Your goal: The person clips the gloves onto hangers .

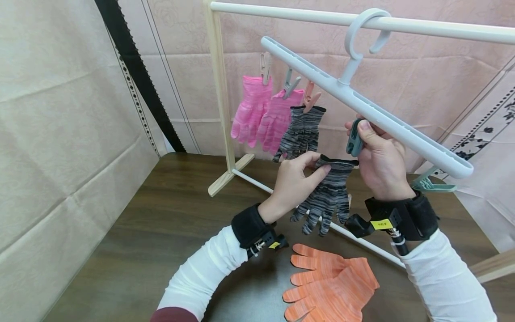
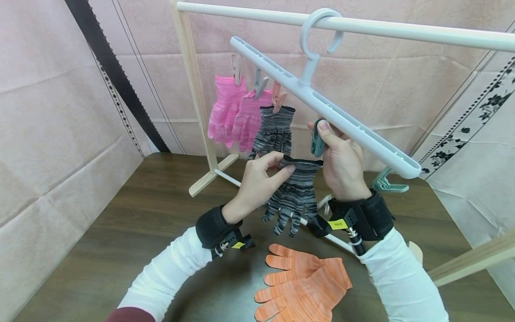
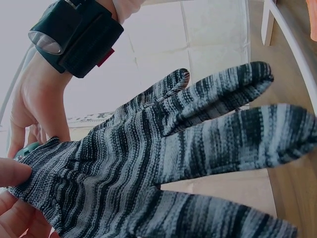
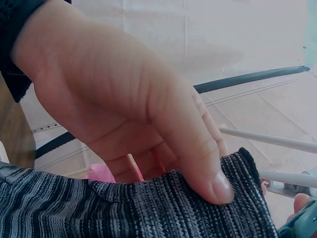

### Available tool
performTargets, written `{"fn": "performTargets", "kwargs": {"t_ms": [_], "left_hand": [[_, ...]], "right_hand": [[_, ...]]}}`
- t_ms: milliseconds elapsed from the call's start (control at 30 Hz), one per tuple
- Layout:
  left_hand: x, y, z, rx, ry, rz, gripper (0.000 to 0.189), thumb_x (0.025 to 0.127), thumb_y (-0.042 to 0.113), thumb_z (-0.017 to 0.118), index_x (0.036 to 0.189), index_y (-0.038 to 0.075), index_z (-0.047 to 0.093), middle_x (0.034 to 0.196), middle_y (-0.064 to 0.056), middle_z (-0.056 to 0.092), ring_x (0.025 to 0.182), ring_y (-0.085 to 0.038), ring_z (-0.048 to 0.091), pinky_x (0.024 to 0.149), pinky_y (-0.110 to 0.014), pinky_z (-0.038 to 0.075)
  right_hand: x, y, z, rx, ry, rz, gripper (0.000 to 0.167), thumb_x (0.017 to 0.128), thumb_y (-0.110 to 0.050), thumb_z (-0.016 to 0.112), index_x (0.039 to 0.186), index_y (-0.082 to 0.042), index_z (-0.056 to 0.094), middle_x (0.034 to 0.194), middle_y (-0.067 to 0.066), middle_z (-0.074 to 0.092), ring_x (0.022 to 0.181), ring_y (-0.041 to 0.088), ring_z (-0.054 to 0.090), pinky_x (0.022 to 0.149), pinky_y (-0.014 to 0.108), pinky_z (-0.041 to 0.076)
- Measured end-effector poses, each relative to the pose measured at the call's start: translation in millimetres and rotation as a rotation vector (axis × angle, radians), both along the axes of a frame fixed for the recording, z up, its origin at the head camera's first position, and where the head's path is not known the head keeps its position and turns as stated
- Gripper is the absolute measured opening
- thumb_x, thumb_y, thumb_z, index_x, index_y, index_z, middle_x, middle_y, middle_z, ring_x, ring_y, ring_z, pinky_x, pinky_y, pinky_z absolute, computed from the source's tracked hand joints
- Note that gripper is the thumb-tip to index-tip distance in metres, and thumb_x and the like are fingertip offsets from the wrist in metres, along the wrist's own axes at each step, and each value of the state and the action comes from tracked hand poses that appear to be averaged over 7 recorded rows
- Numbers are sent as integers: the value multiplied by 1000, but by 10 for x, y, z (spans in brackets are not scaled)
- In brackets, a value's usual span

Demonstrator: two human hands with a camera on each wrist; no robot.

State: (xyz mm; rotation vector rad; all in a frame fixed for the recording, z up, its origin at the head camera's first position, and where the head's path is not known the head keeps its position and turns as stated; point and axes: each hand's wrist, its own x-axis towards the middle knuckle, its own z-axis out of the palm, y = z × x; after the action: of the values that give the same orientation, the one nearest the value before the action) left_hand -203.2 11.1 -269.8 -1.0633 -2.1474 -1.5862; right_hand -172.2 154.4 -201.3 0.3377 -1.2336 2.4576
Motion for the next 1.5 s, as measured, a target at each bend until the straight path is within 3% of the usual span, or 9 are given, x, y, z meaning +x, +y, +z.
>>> {"fn": "performTargets", "kwargs": {"t_ms": [67,167,267,467,567,833,1267,1500], "left_hand": [[-1,11,1,-3,24,22,18,84,18,59,98,7,62,81,-3,68,71,-8,61,72,-17,42],[1,24,13,-7,63,64,17,84,18,59,97,8,63,81,-2,68,71,-7,60,86,-34,37],[6,41,33,-8,101,105,16,84,19,59,95,9,63,80,-1,68,69,-6,59,87,-44,33],[20,69,77,2,144,131,15,84,18,59,94,8,64,80,-2,67,62,-6,56,62,-14,38],[22,86,89,8,143,120,14,83,17,59,93,7,64,79,-3,67,62,-6,57,56,-10,37],[6,131,115,35,139,111,12,84,17,58,91,8,63,77,-1,67,70,-7,62,62,-8,41],[16,178,137,115,56,85,14,84,18,59,93,7,61,84,-4,69,72,-6,62,62,-10,41],[22,208,148,174,-4,21,15,86,16,57,94,5,60,82,-6,68,71,-8,61,64,-12,44]], "right_hand": [[-5,-7,5,4,0,-11,23,80,2,58,102,4,57,87,10,63,83,21,63,81,26,44],[-4,-8,9,42,6,-26,20,80,0,59,100,4,58,85,9,65,82,19,63,82,26,42],[-5,-8,11,79,15,-42,19,80,-2,59,98,4,59,83,8,65,80,18,63,83,26,40],[-11,-13,15,82,5,-58,20,79,-3,61,98,3,59,83,8,65,82,18,63,82,26,39],[-12,-16,15,74,-6,-59,20,78,-3,61,98,3,59,84,8,65,83,18,63,82,26,38],[-15,-25,12,62,-13,-45,20,79,-2,61,97,5,58,84,9,66,84,19,62,81,25,41],[-18,-22,0,79,-6,-37,15,80,-5,60,93,3,59,82,10,67,81,18,60,78,23,40],[-14,-18,-9,105,2,-43,16,81,-7,59,94,2,60,81,9,67,81,18,60,78,23,39]]}}
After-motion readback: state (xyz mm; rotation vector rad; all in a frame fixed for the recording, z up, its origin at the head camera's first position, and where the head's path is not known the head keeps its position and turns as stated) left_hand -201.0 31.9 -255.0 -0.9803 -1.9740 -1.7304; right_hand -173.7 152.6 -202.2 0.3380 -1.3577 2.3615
